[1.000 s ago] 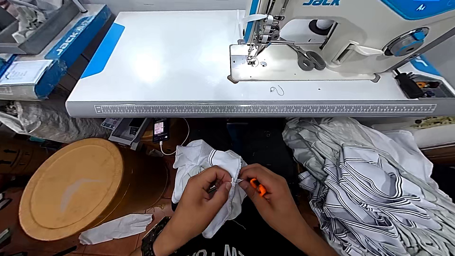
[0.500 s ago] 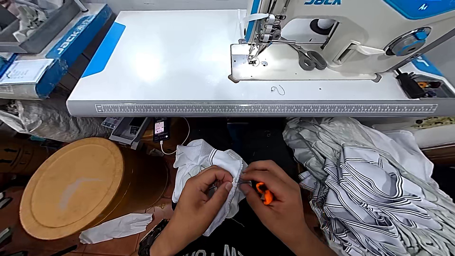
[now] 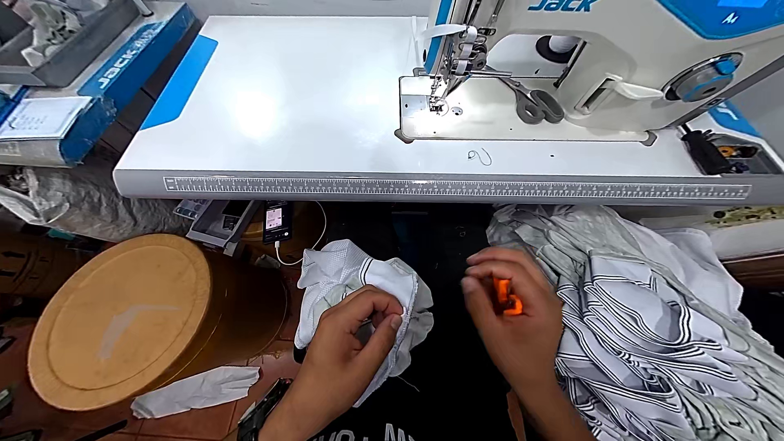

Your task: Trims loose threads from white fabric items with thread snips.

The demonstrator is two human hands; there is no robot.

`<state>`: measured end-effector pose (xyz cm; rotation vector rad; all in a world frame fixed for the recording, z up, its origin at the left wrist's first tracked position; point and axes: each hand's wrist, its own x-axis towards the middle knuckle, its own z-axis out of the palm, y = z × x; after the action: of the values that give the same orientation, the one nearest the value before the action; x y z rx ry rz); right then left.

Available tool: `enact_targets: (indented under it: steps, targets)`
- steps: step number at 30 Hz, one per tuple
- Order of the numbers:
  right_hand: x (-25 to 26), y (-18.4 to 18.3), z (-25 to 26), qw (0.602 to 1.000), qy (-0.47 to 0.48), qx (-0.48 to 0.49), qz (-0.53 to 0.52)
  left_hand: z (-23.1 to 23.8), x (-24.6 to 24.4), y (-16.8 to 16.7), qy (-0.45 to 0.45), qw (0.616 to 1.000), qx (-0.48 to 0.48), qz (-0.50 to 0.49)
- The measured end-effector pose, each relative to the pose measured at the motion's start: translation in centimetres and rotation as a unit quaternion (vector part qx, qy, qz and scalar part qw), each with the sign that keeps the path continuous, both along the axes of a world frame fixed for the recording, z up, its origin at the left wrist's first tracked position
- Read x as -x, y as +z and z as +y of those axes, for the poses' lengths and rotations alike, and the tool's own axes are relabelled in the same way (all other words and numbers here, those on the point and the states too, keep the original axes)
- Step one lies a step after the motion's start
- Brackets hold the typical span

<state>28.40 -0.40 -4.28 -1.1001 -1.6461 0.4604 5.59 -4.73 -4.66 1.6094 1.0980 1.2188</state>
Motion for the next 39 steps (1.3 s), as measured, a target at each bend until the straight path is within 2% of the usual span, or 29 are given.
enact_targets:
  steps: [4,11,15,18,21,25,28,33,35,39]
  targets:
    - [1.9,-0.1,-1.8,0.996,0.086,-0.037,-0.011,-0.1,-0.3,0.1,0.007,1.0,-0.009,0.005]
    - [3.3,-0.8,-2.0,0.988,0.077,-0.112,-0.079,-0.3,-0.2,0.3,0.016,0.999,-0.023,0.02]
    - [3.5,-0.9,-1.4,0.986,0.074,-0.132,-0.076,-0.2,-0.2,0.3,0.009,0.999,-0.031,0.032]
    - [2.1,-0.3,-0.5,0.987,0.011,-0.139,-0.077,-0.2,-0.2,0.2,0.006,0.999,-0.029,0.029]
    - [0.6,0.7,0.4,0.994,-0.035,-0.099,-0.045,-0.2,-0.2,0.2,0.008,0.999,-0.021,0.023]
    - [0.9,0.7,-1.1,0.993,0.101,0.028,0.056,-0.1,-0.4,0.2,0.002,1.0,-0.015,0.014]
    - [2.0,0.3,-2.1,0.984,0.157,0.053,0.067,-0.2,-0.4,0.3,0.008,0.999,-0.021,0.024]
    - [3.0,-0.2,-2.1,0.974,0.19,0.069,0.1,-0.3,-0.4,0.3,0.01,0.999,-0.032,0.038]
    - [3.2,-0.4,-2.0,0.978,0.176,0.053,0.101,-0.3,-0.4,0.3,0.003,0.999,-0.03,0.045]
    - [1.8,-0.5,-0.6,0.997,0.065,-0.039,0.026,-0.2,-0.2,0.2,-0.005,0.998,-0.03,0.055]
